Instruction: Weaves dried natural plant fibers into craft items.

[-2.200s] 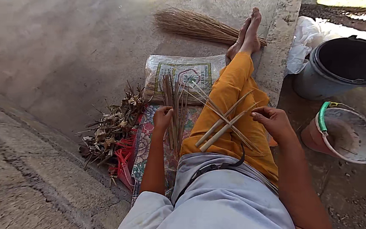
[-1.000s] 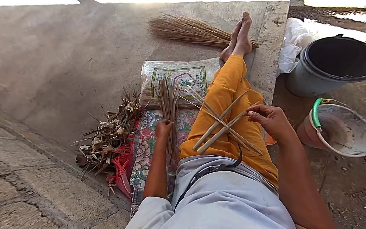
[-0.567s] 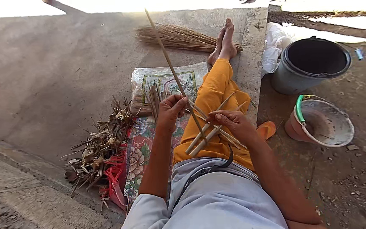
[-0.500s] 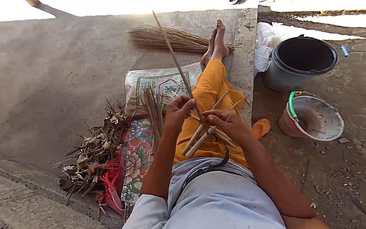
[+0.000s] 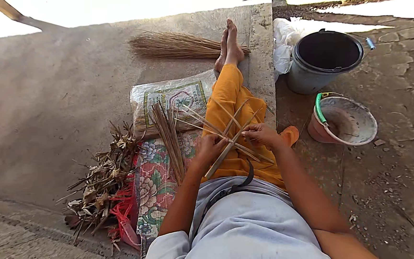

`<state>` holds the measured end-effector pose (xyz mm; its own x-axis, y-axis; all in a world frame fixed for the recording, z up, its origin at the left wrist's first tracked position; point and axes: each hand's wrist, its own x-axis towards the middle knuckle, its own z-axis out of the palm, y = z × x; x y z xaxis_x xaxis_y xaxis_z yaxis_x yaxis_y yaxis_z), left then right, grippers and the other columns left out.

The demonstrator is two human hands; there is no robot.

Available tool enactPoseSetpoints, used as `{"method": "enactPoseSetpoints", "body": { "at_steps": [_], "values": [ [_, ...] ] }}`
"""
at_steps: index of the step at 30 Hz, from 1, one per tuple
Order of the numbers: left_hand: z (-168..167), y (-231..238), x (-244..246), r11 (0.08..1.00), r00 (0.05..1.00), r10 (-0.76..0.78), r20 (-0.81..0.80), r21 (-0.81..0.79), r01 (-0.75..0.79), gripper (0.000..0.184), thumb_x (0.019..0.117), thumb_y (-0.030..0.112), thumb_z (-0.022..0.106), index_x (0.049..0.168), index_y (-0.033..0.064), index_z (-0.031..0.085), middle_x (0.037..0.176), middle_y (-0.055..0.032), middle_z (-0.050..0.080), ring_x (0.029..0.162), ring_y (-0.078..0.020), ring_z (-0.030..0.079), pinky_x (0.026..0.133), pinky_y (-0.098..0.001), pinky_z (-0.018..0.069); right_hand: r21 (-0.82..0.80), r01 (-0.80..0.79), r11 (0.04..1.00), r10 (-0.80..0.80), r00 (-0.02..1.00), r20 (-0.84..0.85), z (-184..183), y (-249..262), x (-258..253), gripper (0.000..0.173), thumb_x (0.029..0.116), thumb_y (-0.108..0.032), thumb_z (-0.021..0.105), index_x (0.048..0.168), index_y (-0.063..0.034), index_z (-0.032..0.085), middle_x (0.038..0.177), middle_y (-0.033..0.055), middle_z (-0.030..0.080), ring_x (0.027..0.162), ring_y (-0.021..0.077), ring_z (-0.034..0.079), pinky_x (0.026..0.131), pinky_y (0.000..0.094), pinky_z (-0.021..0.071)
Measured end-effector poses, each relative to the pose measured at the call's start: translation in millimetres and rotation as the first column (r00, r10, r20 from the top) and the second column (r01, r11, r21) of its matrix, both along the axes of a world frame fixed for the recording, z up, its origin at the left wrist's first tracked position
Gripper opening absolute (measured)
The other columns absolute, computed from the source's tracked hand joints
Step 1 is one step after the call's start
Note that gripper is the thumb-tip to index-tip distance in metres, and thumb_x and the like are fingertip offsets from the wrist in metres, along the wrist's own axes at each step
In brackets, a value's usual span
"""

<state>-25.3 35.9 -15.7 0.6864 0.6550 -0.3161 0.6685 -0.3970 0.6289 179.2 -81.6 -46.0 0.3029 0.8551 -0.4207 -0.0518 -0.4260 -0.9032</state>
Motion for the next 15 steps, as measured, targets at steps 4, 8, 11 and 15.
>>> {"method": "enactPoseSetpoints", "body": {
  "at_steps": [4, 8, 11, 15],
  "values": [
    [-5.8, -3.8, 0.9, 1.0, 0.998, -0.017, -0.067, 0.018, 0.018, 0.032, 0.1011, 0.041, 0.063, 0.101, 0.0129, 0.077, 0.09, -0.0078, 0.073, 0.089, -0.0268, 0.068, 0.084, -0.0577, 0.05, -0.022, -0.061, 0.998, 0.061, 0.998, -0.022, -12.2, 11.1, -13.7, 0.014, 0.1018, -0.011, 0.063, 0.101, 0.0018, 0.068, 0.081, 0.0054, 0.064, 0.066, 0.0068, 0.054, 0.062, 0.0228, 0.0463],
    [-5.6, -4.6, -0.1, 1.0, 0.997, -0.015, -0.07, 0.006, 0.016, 0.034, 0.1023, 0.04, 0.061, 0.099, 0.0103, 0.077, 0.088, -0.0093, 0.072, 0.087, -0.0271, 0.067, 0.084, -0.0567, 0.0496, 0.065, 0.013, 0.998, -0.006, 0.994, -0.113, -15.5, 9.4, -15.9, 0.01, 0.1003, -0.007, 0.064, 0.097, 0.0013, 0.068, 0.08, 0.0035, 0.064, 0.069, 0.007, 0.057, 0.067, 0.0242, 0.0508],
    [-3.3, -5.5, -1.1, 1.0, 1.0, 0.01, -0.011, -0.022, -0.01, 0.035, 0.103, 0.041, 0.06, 0.101, 0.0105, 0.077, 0.087, -0.0085, 0.071, 0.085, -0.0254, 0.067, 0.082, -0.0552, 0.05, 0.143, 0.028, 0.989, -0.008, 0.991, -0.133, -3.2, 7.0, -13.6, 0.01, 0.1009, -0.007, 0.062, 0.098, 0.0008, 0.067, 0.083, 0.0033, 0.065, 0.072, 0.0076, 0.062, 0.07, 0.0252, 0.0551],
    [-9.6, -8.8, 1.9, 0.986, 0.967, 0.128, 0.221, -0.133, -0.101, 0.028, 0.1014, 0.035, 0.064, 0.106, 0.0102, 0.075, 0.085, -0.0034, 0.072, 0.076, -0.0158, 0.066, 0.077, -0.0449, 0.053, 0.221, 0.008, 0.975, 0.021, 0.991, -0.129, 12.1, 4.5, -16.8, 0.009, 0.1002, -0.005, 0.062, 0.095, -0.0004, 0.068, 0.08, 0.0018, 0.065, 0.07, 0.0064, 0.061, 0.068, 0.0237, 0.0549]
  ]
}}
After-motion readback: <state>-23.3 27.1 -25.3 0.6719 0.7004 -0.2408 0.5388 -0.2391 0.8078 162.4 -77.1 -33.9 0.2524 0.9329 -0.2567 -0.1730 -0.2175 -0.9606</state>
